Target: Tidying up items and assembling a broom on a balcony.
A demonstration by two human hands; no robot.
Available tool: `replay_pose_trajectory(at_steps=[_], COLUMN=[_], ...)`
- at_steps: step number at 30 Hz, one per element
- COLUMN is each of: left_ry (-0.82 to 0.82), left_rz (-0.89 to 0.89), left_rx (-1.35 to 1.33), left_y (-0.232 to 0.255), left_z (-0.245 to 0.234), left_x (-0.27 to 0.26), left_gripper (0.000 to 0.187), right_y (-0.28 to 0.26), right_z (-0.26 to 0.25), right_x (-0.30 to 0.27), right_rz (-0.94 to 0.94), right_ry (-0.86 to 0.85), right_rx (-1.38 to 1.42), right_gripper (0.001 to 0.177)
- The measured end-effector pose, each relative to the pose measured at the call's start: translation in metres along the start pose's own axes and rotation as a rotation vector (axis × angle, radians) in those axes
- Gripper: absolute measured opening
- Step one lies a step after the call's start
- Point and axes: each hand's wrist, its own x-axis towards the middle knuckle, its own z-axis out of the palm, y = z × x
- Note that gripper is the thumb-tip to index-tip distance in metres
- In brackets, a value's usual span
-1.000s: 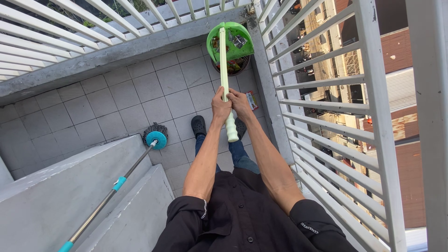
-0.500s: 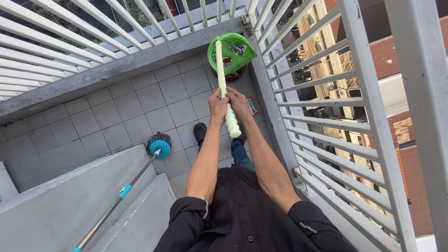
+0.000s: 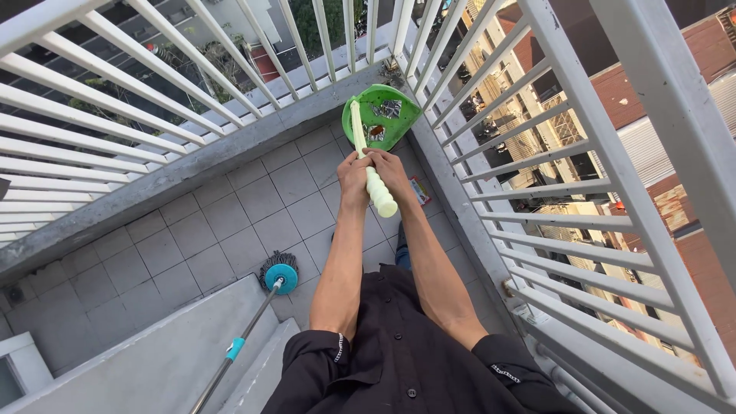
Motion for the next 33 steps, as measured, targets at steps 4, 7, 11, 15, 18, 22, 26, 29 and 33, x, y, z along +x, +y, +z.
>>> replay_pose_trajectory(at_steps=[4,7,11,15,18,22,26,29,33], left_ry=[-0.048,-0.052,-0.014,0.005,-0.074,-0.081,-0.009,-0.014,-0.017], left_rz=[-0.03,-0.024,-0.093,-0.158,-0.16,-0.205,-0.212,-0.197,-0.207], left_rx=[-0.048,-0.042,-0.105,-0.116,-0.147,-0.141,-0.153,-0.149,-0.183], left_y=[0.001,0.007,0.032,0.046,0.035,0.034,0.009,0.0,-0.014], left_z=[-0.017,-0.024,-0.021,-0.02,-0.035,-0.038,-0.051,-0.055,-0.059], left_x=[0.02,0.024,0.01,0.003,0.01,0.003,0.016,0.011,0.009], left_gripper=[0.016,0.011,0.009,0.011,0.011,0.014,0.01,0.01,0.012], right_y=[-0.022,-0.036,-0.05,-0.052,-0.058,-0.049,-0.038,-0.025,-0.017], right_z=[0.015,0.024,0.033,0.044,0.049,0.046,0.042,0.035,0.021], right_x=[-0.01,-0.019,-0.034,-0.041,-0.054,-0.065,-0.07,-0.071,-0.077], right_rz=[-0.029,-0.019,-0.147,-0.06,-0.071,-0.11,-0.074,-0.053,-0.103], right_ry=[0.019,0.02,0.017,0.09,0.162,0.182,0.156,0.135,0.083], right_rx=[-0.024,-0.053,-0.159,-0.106,-0.223,-0.186,-0.212,-0.238,-0.284], right_gripper=[0.037,0.04,0.04,0.04,0.037,0.037,0.038,0.038,0.038])
